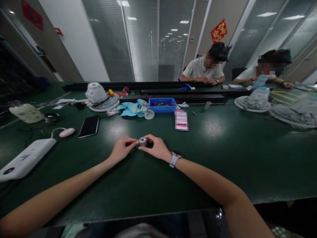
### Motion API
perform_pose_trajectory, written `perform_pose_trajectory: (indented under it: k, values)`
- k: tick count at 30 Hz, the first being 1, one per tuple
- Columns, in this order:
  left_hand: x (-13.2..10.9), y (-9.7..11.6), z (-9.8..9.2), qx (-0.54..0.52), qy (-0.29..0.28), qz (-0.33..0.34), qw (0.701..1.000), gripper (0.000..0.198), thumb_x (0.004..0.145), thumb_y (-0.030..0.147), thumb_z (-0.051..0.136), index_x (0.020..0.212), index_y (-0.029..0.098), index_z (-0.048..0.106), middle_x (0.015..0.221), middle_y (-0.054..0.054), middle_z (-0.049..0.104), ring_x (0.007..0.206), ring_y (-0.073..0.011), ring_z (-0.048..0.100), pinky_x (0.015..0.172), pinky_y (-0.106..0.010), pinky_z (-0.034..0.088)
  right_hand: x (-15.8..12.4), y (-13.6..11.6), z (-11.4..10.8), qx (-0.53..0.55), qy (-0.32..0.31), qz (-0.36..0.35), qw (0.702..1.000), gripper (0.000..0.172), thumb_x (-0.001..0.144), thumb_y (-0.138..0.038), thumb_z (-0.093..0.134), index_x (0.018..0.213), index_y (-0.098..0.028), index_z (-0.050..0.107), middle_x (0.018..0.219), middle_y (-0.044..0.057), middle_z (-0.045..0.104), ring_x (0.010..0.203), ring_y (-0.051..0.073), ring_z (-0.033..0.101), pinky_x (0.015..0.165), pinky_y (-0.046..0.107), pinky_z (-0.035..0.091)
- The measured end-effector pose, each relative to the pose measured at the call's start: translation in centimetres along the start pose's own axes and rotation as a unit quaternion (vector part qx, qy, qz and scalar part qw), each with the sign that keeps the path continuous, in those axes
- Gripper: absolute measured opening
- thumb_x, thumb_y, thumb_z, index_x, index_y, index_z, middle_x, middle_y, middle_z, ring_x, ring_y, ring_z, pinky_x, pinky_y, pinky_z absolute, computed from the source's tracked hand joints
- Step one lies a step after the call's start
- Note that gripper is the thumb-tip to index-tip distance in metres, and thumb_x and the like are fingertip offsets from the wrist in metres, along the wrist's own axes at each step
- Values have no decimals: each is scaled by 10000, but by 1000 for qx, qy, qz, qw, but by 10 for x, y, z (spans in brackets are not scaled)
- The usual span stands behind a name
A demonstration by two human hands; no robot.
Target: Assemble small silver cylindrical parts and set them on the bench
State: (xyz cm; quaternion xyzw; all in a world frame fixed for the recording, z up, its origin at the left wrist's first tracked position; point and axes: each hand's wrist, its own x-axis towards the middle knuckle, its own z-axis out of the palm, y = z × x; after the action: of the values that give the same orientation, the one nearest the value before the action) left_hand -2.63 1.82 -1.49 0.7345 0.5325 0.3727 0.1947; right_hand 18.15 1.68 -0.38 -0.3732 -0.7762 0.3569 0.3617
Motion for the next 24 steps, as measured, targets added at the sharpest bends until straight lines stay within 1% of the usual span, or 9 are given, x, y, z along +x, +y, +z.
perform_pose_trajectory:
  k: [3, 6, 9, 13, 16, 18, 20, 22, 24]
  values:
    - [-3, -1, 2, 35, -27, 14, 999, 271, 865, 424, 584, 946, 254, 778, 811, -54, 718, 791, -221, 596, 715, -331, 431, -1, 0, -1, 1, 10, -13, 1000, 416, 767, -396, 731, 1124, -219, 609, 1054, 42, 687, 947, 185, 648, 843, 351, 525]
    - [-3, 0, 2, 70, -53, 30, 996, 272, 864, 450, 582, 952, 285, 778, 817, -48, 717, 797, -226, 586, 710, -333, 418, -5, 5, -22, -28, 73, -17, 997, 401, 800, -403, 696, 1142, -215, 608, 1050, 44, 689, 929, 183, 649, 848, 348, 519]
    - [-2, -1, 2, 83, -63, 41, 994, 278, 870, 468, 577, 981, 304, 772, 822, -41, 716, 802, -224, 581, 721, -333, 411, -14, 22, -68, -106, 184, 9, 977, 409, 807, -434, 675, 1131, -189, 623, 1043, 67, 695, 906, 204, 650, 844, 363, 515]
    - [0, -2, 3, 89, -71, 49, 992, 293, 882, 475, 566, 1001, 300, 768, 832, -41, 722, 788, -216, 581, 746, -338, 408, -33, 65, -144, -210, 339, 93, 912, 486, 781, -465, 672, 1156, -159, 624, 1040, 104, 706, 885, 242, 662, 819, 391, 518]
    - [0, -1, 3, 99, -78, 45, 991, 302, 879, 485, 565, 1012, 303, 766, 816, -40, 710, 778, -211, 575, 733, -328, 409, -45, 99, -184, -255, 389, 140, 874, 508, 758, -460, 677, 1158, -151, 624, 1023, 113, 715, 876, 251, 675, 799, 388, 523]
    - [0, 2, 1, 97, -81, 42, 991, 313, 874, 492, 567, 1030, 302, 760, 804, -37, 699, 777, -209, 574, 716, -317, 413, -51, 116, -198, -261, 390, 164, 868, 503, 739, -456, 685, 1132, -146, 635, 993, 114, 719, 855, 248, 679, 772, 376, 528]
    - [0, 4, -1, 73, -76, 25, 994, 353, 877, 499, 551, 1079, 280, 742, 796, -35, 693, 757, -204, 581, 681, -301, 419, -54, 125, -205, -246, 377, 192, 872, 500, 722, -454, 692, 1100, -130, 641, 947, 121, 719, 818, 242, 676, 739, 366, 531]
    - [0, 4, -2, 26, -52, -6, 998, 397, 894, 496, 513, 1124, 243, 716, 810, -33, 694, 725, -191, 593, 644, -285, 425, -55, 125, -207, -228, 374, 207, 875, 526, 705, -440, 706, 1107, -111, 625, 963, 138, 707, 817, 242, 667, 736, 370, 530]
    - [1, 1, -3, -22, -9, -41, 999, 414, 913, 483, 470, 1128, 212, 698, 800, -27, 688, 695, -180, 603, 622, -274, 432, -53, 112, -201, -246, 418, 176, 857, 621, 683, -435, 727, 1187, -107, 572, 1102, 164, 661, 905, 260, 645, 799, 405, 515]
